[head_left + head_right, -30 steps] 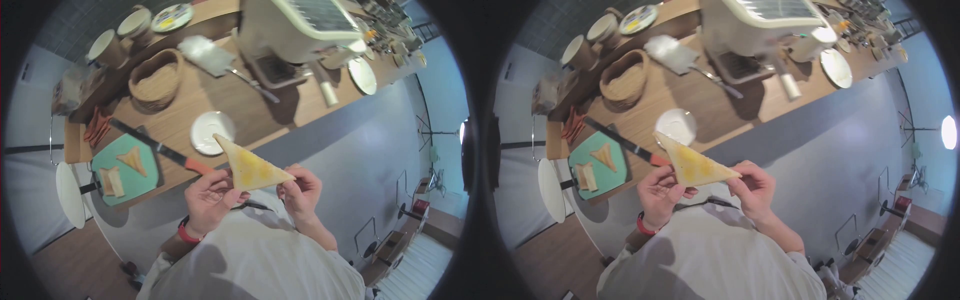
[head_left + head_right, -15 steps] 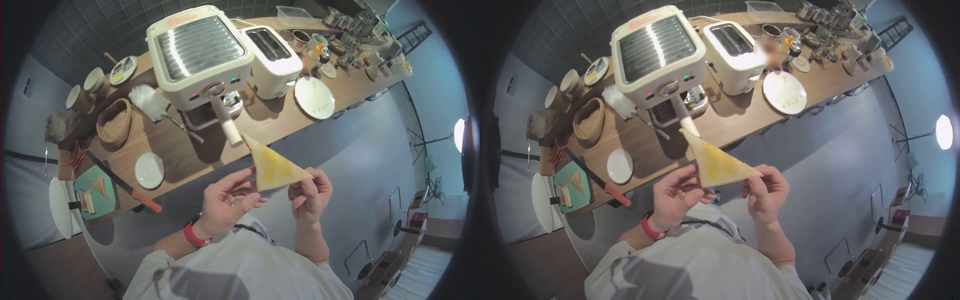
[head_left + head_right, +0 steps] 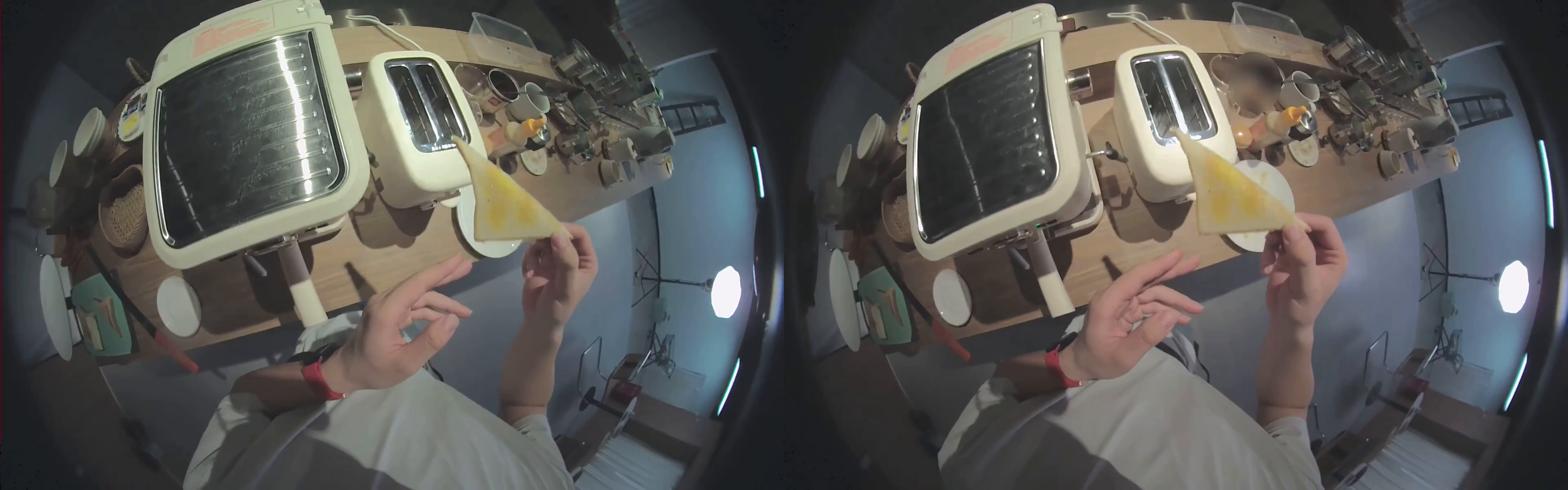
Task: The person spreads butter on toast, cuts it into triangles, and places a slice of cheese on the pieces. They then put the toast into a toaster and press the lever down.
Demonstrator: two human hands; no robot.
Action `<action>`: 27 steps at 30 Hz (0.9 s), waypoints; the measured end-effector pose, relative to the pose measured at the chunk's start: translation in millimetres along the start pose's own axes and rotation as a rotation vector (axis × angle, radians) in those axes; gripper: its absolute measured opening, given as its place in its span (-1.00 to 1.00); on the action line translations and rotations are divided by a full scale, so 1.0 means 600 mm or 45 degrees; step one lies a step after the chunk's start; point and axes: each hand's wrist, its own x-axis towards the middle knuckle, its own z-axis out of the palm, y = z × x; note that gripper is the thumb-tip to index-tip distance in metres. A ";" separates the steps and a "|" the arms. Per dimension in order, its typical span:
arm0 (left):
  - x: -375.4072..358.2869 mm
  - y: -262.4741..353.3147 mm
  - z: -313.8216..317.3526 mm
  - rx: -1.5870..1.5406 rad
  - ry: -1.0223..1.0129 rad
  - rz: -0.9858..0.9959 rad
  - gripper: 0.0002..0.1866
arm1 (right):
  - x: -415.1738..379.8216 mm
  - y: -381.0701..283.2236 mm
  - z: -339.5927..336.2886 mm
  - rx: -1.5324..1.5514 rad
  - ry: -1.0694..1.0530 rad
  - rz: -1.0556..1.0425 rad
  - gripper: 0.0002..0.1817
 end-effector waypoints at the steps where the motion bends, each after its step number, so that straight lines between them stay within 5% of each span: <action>1: 0.009 -0.001 0.000 -0.001 0.001 -0.011 -0.46 | 0.031 0.002 0.004 -0.052 -0.037 -0.055 -0.86; 8: 0.045 -0.010 -0.003 0.161 0.194 0.007 -0.79 | 0.201 0.049 0.090 -0.393 -0.346 -0.188 -0.93; 20: 0.084 -0.036 0.030 0.484 0.554 0.170 -0.80 | 0.279 0.102 0.144 -1.317 -1.018 -0.465 -0.79; 27: 0.097 -0.057 0.031 0.470 0.589 0.108 -0.79 | 0.281 0.118 0.147 -1.503 -1.077 -0.833 -0.81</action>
